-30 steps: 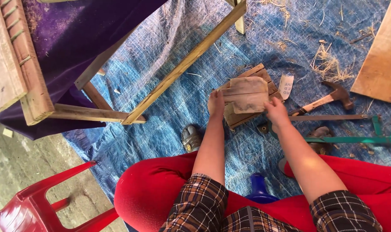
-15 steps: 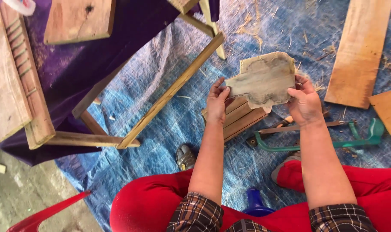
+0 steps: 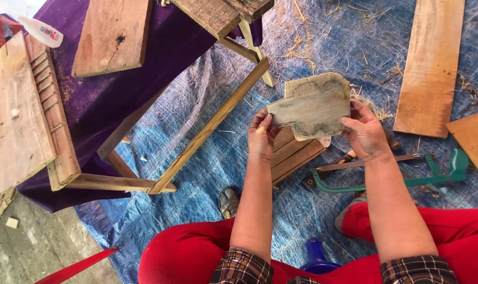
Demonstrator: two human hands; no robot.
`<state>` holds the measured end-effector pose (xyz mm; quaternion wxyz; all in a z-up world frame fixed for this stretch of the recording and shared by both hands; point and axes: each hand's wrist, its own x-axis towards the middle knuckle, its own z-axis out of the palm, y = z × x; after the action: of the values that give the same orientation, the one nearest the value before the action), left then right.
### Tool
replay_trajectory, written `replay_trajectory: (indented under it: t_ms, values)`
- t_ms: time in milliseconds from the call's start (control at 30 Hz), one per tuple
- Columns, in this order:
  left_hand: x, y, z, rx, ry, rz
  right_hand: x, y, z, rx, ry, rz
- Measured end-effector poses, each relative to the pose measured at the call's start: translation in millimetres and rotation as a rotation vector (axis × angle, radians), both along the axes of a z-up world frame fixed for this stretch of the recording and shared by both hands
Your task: Shaping a wooden component with a chisel and hammer before drilling a hole into it with a power drill.
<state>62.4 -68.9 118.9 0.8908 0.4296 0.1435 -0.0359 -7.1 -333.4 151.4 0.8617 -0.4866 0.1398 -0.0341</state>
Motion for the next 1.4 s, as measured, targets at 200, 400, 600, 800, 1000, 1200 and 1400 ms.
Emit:
replay_trajectory:
  t_ms: [200,400,600,800,1000,1200,1400]
  values:
    - [-8.5,-4.9,30.9,0.003,-0.055,-0.042,-6.6,32.4,35.6,-0.274,0.094,-0.016]
    - [-10.9,-6.3,40.7,-0.263,-0.073,-0.013,-6.9,41.5,35.3,-0.277,0.08,0.052]
    - [-15.7,-25.1,36.5,0.058,0.0,0.076,-19.8,61.4,76.1,-0.409,-0.192,0.059]
    - [-29.0,-38.8,60.5,0.233,0.018,0.242,-6.3,74.6,53.7,-0.692,-0.46,-0.063]
    - [-32.4,-45.0,73.4,0.312,-0.322,0.337,-7.8,72.7,48.3,-0.662,-0.508,-0.18]
    - [-30.3,-35.1,104.8,-0.204,-0.391,0.274,-4.7,48.7,57.7,-0.242,-0.633,-0.124]
    - [-14.9,-6.3,78.6,-0.625,-0.508,0.148,-5.2,40.5,36.0,-0.013,-0.389,-0.111]
